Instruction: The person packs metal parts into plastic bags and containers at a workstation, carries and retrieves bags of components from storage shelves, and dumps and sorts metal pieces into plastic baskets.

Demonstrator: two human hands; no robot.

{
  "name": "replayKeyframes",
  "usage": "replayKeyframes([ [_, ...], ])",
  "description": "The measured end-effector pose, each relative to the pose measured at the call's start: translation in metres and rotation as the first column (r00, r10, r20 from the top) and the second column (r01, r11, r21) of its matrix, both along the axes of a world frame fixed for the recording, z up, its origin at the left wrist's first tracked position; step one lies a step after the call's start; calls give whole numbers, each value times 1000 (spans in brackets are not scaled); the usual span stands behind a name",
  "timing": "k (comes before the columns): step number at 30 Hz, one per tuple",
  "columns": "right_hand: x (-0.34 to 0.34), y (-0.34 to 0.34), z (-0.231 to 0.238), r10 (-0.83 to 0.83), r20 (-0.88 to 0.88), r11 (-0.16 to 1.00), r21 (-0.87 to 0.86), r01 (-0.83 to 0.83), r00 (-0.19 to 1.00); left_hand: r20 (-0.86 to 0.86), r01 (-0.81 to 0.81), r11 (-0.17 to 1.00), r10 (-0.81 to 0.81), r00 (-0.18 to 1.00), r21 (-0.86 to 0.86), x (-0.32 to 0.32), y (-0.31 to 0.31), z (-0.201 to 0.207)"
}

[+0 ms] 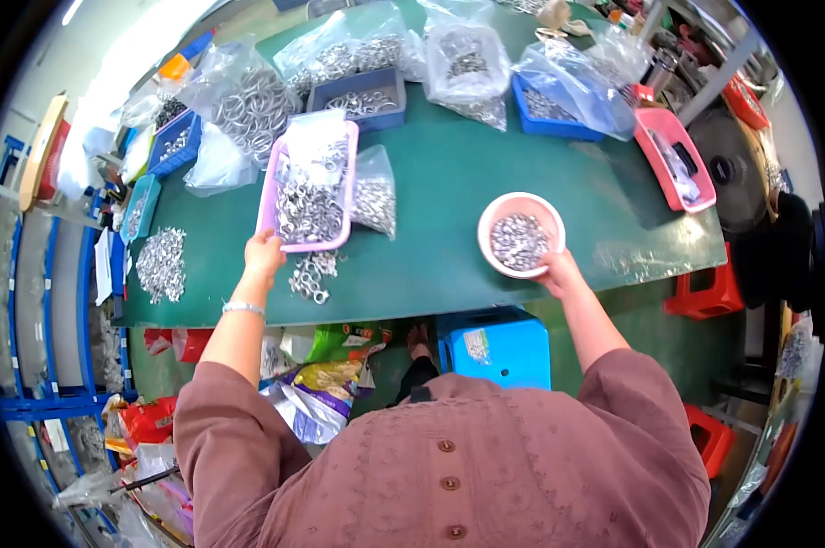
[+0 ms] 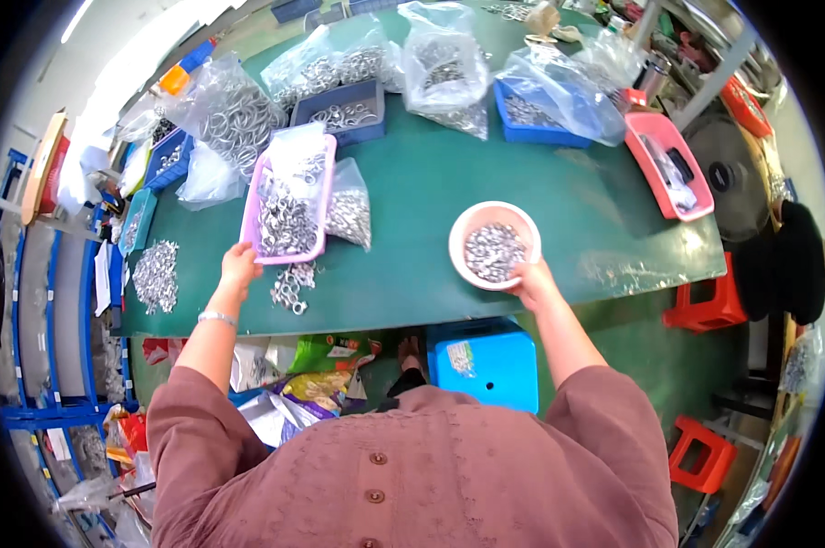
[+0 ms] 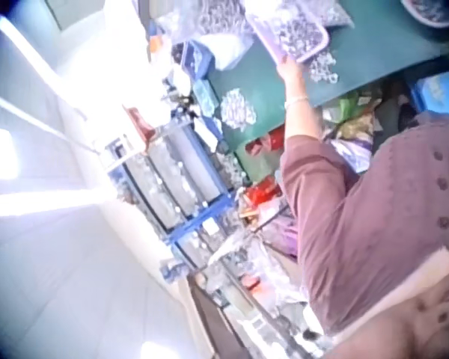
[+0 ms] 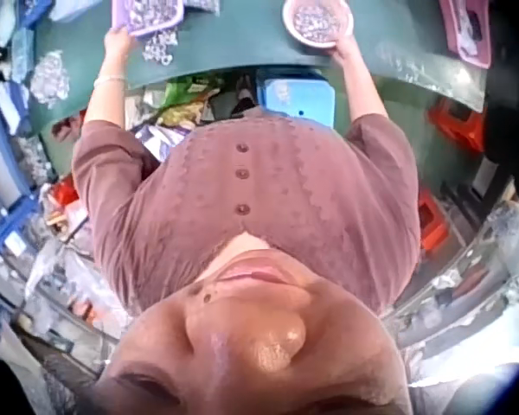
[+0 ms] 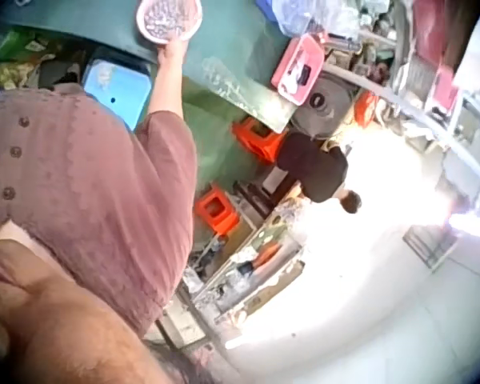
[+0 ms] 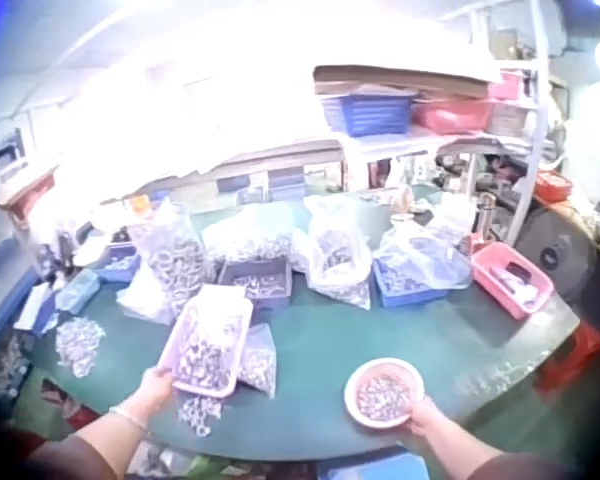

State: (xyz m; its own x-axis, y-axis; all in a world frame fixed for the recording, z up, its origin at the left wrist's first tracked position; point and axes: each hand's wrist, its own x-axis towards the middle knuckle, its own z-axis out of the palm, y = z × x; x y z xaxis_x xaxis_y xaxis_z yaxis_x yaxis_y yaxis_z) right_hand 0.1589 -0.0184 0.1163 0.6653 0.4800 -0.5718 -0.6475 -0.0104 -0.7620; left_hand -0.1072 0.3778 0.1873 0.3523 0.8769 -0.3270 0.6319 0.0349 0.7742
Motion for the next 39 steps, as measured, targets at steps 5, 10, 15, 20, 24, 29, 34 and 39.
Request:
replayKeyframes([
  [5,-4,4,-9,-167,164,960,-196,198,972,-170,280,854,-227,959,438,72,124,-18],
  [10,-3,22,-12,-239,272,884,-337,325,932,-148,362,718,-345,927,594,129,208,-27],
  [15,-2,16,-20,-303,285,846,-359,394,909,-435,641,622,-475,765,449,190,224,-16],
  [20,-6,24,-17,-396,197,830,-342,442,897,-665,793,592,-535,522,146,199,235,-10],
  [24,-7,33,-14,-417,196,826,-326,460,888,-486,691,543,-492,722,476,203,238,-30],
  [29,-10,30,-15,-458,194,786,-368,497,867,-573,772,291,-535,621,565,228,227,-28],
  [34,-6,33,-14,-461,163,784,-386,486,873,-527,884,293,-718,455,364,224,232,-10],
  [39,-7,22,-20,-478,125,773,-410,484,869,-575,807,4,-698,425,591,204,218,-2],
])
